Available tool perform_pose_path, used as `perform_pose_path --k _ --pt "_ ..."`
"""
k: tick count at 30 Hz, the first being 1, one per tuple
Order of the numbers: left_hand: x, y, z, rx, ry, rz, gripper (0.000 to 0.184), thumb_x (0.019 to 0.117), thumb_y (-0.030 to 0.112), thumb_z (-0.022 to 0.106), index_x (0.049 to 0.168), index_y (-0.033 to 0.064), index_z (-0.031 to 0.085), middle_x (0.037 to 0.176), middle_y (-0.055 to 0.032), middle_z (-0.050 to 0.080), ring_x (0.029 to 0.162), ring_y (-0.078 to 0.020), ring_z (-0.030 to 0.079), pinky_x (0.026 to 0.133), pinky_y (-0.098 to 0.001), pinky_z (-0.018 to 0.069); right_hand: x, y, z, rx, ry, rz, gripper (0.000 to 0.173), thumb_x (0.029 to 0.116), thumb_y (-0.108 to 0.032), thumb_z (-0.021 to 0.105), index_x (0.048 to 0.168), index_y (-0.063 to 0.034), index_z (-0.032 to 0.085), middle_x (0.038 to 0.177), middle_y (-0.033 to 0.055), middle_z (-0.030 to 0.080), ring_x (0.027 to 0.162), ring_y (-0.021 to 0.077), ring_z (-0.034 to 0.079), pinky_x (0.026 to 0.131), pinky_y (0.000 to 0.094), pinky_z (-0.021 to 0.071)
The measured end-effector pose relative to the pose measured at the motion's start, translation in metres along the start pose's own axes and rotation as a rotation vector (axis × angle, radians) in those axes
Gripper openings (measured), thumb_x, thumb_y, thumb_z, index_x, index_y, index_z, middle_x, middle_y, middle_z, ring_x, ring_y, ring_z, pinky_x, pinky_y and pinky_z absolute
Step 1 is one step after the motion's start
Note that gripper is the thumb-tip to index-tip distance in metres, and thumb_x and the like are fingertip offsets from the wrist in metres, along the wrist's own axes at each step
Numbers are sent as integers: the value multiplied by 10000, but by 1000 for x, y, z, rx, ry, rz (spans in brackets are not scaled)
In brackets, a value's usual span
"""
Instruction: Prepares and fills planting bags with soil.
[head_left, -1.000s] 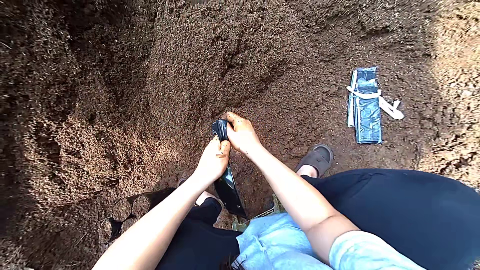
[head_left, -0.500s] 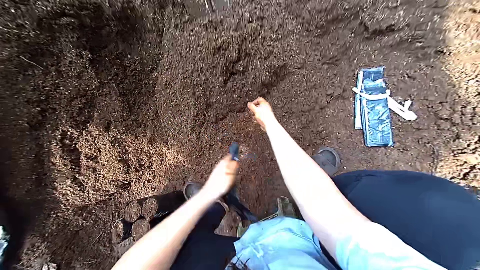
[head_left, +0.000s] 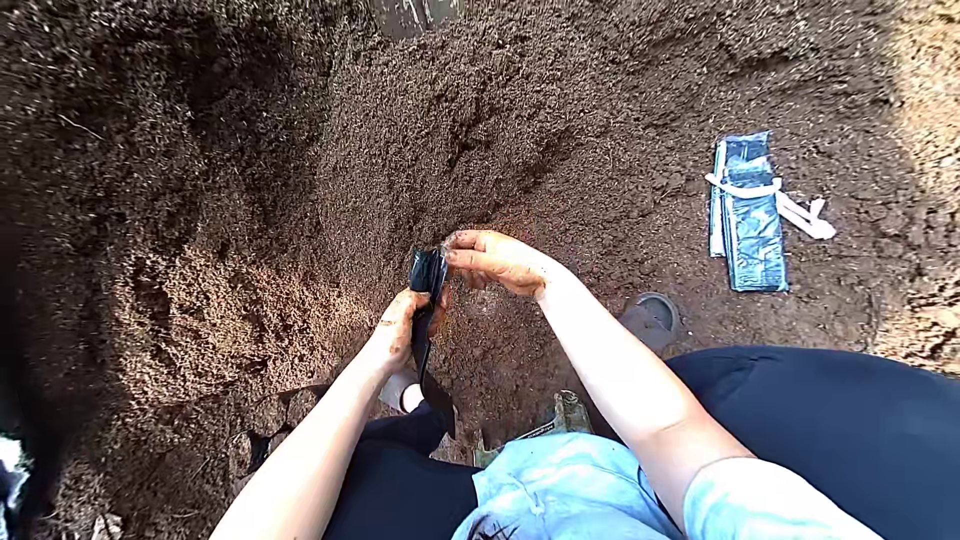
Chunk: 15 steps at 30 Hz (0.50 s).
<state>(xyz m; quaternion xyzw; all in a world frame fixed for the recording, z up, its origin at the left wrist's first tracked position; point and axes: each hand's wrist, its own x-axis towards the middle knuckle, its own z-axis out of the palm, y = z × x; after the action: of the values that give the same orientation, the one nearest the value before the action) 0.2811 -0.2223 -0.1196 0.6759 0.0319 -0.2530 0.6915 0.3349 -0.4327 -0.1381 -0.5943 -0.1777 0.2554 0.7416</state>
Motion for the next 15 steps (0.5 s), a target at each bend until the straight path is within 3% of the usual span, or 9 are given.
perform_pose_path --k 1,2,3,5,6,7,10,12,15 --pt "-3 -1 1 69 86 35 263 978 168 332 1021 167 591 758 79 598 638 1 554 599 -179 477 -1 -3 5 -24 32 -42 158 1032 -185 555 1105 -57 609 818 -44 636 597 0 522 554 176 450" --pt "-7 0 0 171 141 87 304 998 165 382 1238 149 567 978 58 654 855 -3 631 788 -214 542 -1 -6 8 -76 71 -76 130 1015 -156 591 1072 -42 616 817 -28 635 612 6 540 564 179 465" --pt "-8 1 -4 306 177 171 424 1006 200 432 1418 115 483 1202 12 639 1063 -32 627 944 -271 532 -2 -10 11 -156 106 -100 134 1012 -149 617 1070 -29 628 839 -7 643 648 15 570 597 186 494" --pt "-9 6 -12 640 380 407 538 1013 317 562 1431 -1 448 1357 -143 584 1247 -203 571 1051 -421 479 -5 -17 17 -335 169 -128 184 1008 -178 650 1096 -17 668 863 34 672 668 46 608 616 221 527" --pt "-11 10 -15 782 485 536 534 990 334 616 1342 -41 470 1302 -204 575 1203 -278 565 1008 -457 474 -7 -20 22 -418 205 -147 188 1004 -198 661 1090 -33 684 873 35 684 678 53 623 629 234 540" --pt "-14 17 -17 894 545 649 493 971 329 653 1238 -50 485 1197 -219 576 1110 -294 566 947 -443 471 -9 -22 28 -494 251 -182 180 996 -211 671 1070 -49 698 892 35 698 709 58 643 664 248 553" --pt "-29 35 -7 997 530 765 284 964 255 670 1022 -6 578 893 -107 611 801 -148 601 749 -301 506 -14 -24 46 -613 391 -266 169 986 -203 676 1038 -48 722 968 70 720 841 119 688 799 319 572" --pt "-36 38 2 942 451 666 247 968 215 676 1072 -8 647 916 -97 698 807 -124 685 764 -303 570 -18 -26 55 -675 434 -291 162 1001 -188 658 1057 -53 727 1002 77 728 873 138 712 813 327 598" --pt "-37 37 6 767 364 497 316 985 201 685 1244 34 618 1125 -65 726 951 -60 728 877 -247 601 -22 -28 63 -758 421 -364 172 1015 -144 617 1088 -53 744 1037 77 744 943 137 711 870 307 570"
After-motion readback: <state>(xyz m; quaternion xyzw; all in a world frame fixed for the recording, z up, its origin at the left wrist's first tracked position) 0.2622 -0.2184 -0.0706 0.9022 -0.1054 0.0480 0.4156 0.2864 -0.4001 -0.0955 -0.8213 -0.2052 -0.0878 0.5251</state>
